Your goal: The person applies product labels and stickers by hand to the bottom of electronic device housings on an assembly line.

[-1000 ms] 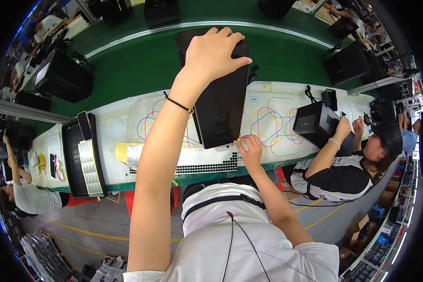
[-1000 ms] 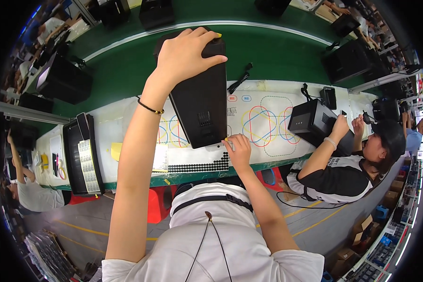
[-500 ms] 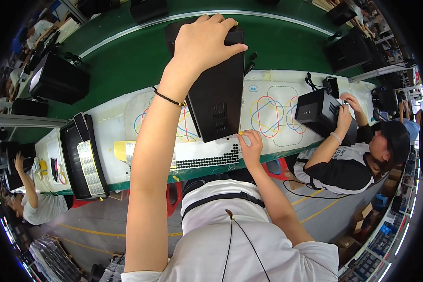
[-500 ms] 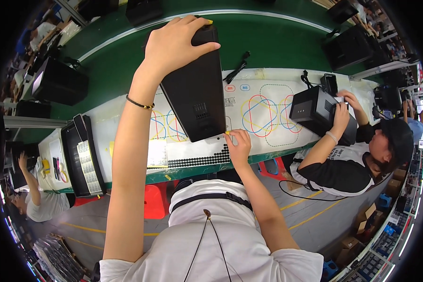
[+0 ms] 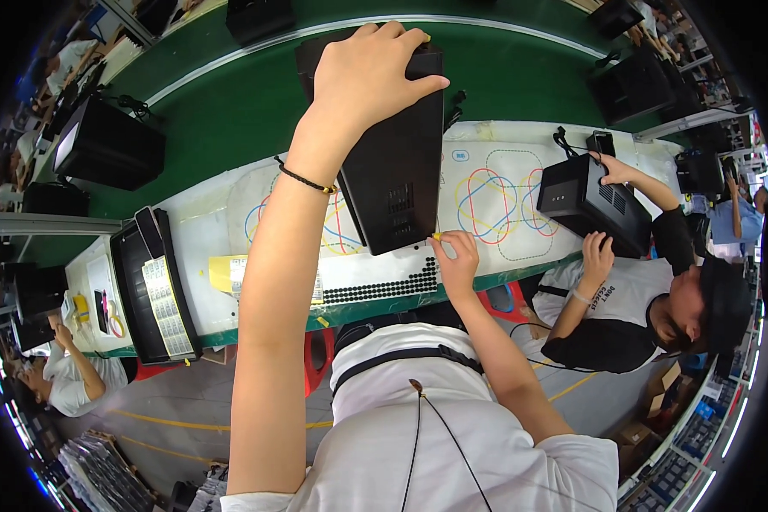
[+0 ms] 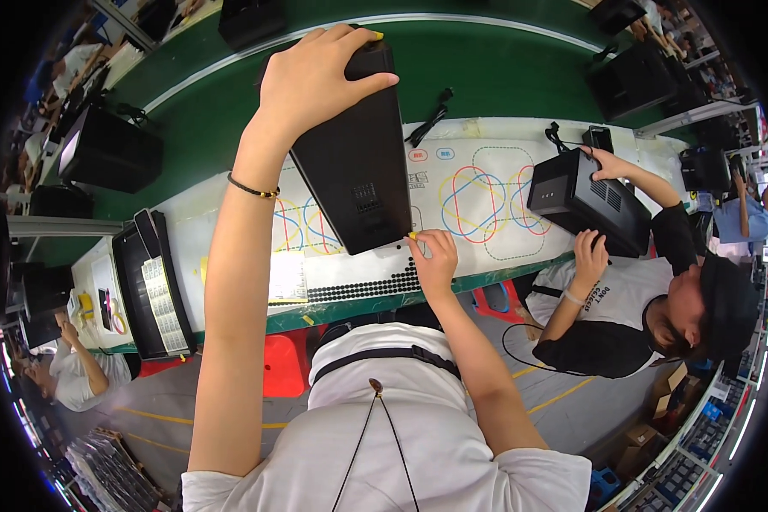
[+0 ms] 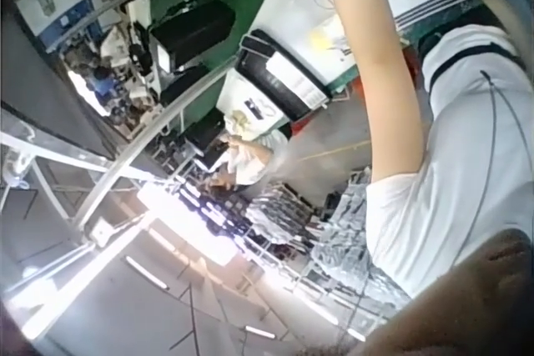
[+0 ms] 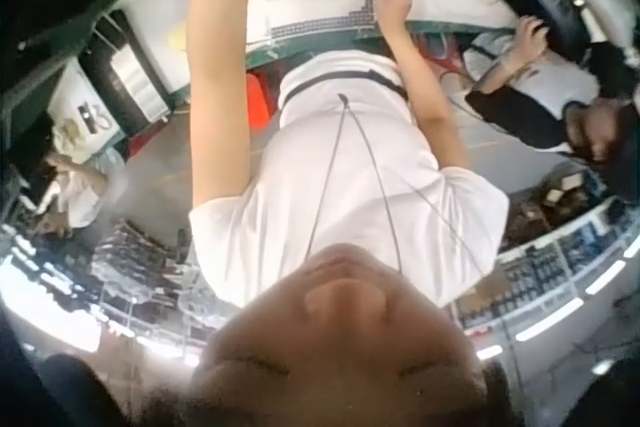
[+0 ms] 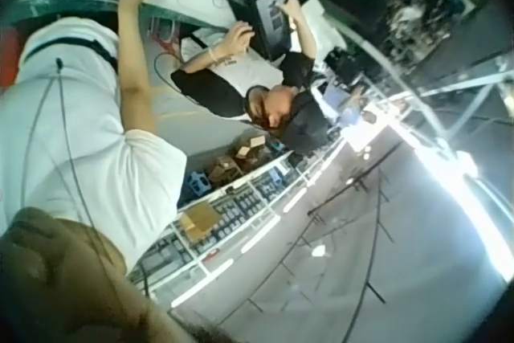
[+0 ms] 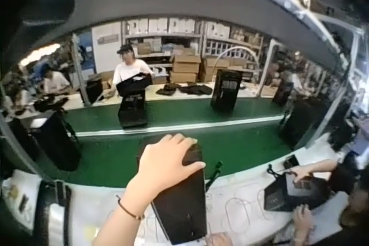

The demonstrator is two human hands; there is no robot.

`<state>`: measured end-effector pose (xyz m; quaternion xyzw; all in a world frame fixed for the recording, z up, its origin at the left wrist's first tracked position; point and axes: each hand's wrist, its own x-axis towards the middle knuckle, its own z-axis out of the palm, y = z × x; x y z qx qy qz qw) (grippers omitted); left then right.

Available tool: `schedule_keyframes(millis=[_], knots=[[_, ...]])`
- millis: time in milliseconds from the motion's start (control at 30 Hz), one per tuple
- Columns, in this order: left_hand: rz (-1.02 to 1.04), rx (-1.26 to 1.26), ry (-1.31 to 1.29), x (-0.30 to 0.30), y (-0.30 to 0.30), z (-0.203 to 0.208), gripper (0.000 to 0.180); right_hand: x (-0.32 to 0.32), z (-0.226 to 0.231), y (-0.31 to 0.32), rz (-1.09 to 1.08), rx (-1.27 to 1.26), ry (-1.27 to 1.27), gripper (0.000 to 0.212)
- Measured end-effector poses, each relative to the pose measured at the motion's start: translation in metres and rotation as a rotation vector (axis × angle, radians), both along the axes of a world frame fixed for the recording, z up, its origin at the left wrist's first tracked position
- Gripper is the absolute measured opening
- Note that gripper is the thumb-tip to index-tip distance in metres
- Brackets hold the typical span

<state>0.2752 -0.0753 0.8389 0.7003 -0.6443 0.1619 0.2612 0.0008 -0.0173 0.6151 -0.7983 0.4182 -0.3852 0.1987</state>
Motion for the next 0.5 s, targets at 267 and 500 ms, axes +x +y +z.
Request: schedule_keyframes(millis=[267,500], knots=[[0.003,-0.005,-0.019,-0.0002,-0.0046,0.0008,0.049,-0.0035,0.0027,-0.0002,0.035,0.000,0.020,0.014],[0.005,-0.008,-0.021,-0.0005,-0.0070,-0.0012,0.048,0.0032,-0.0001,0.0052,0.034,0.047,0.010,0.017]])
